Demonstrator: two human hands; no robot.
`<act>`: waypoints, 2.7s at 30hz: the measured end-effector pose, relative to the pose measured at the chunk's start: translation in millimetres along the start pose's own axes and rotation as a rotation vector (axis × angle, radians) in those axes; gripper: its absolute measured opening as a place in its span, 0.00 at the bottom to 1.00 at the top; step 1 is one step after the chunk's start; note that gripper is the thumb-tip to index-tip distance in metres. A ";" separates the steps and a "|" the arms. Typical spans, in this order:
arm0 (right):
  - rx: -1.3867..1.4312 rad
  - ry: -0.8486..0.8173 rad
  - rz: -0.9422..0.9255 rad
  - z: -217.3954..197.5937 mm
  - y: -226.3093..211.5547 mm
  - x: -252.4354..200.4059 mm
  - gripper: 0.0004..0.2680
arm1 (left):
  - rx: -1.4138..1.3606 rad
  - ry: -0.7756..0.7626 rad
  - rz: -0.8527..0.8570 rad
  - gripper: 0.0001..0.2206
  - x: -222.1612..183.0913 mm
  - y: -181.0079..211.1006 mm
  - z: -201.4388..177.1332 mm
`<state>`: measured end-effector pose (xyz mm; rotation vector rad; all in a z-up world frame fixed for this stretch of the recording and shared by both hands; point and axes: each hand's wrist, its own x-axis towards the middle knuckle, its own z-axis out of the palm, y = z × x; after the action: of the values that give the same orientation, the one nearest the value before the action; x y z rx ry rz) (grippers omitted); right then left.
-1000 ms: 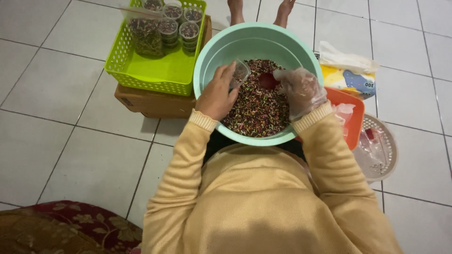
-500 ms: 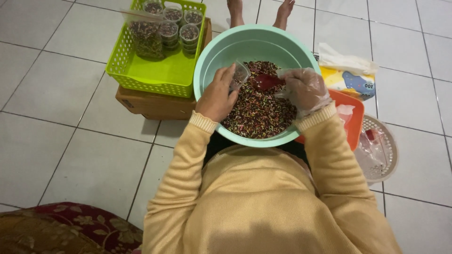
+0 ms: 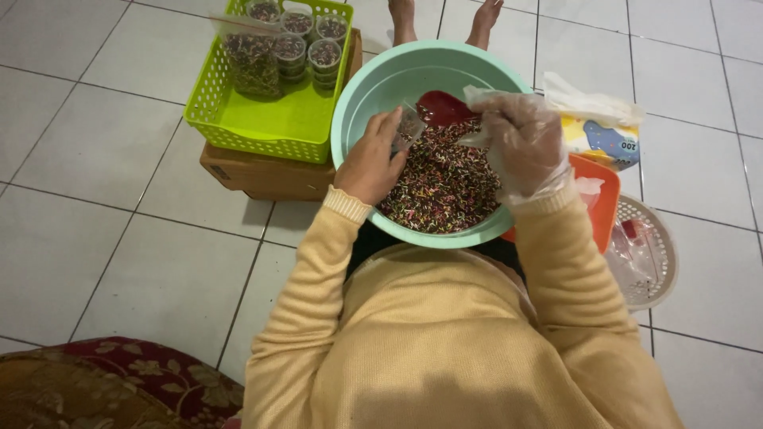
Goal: Filling small plastic containers with multi-colored seeds or sprinkles using a small scoop
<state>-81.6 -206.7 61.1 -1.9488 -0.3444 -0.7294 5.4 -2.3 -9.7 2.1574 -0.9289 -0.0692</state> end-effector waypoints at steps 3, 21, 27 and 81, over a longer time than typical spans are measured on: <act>-0.027 -0.059 -0.300 11.3 -8.9 3.5 0.09 | -0.007 -0.001 0.002 0.31 0.9 -0.3 1.2; -0.585 0.055 -0.333 -52.6 21.1 -89.7 0.03 | -0.008 -0.013 -0.013 0.31 -1.8 6.0 -5.0; -0.814 0.101 -0.307 -49.1 50.1 -98.6 0.02 | 0.033 -0.004 0.022 0.30 1.1 -3.0 0.9; -0.337 -0.001 -0.400 -14.7 50.6 -1.5 0.05 | 0.065 0.004 -0.128 0.33 9.2 -1.3 9.6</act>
<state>-61.2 -243.4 29.3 -2.2231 -0.6593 -1.1008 9.8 -13.7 -15.2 2.2747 -0.7998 -0.0995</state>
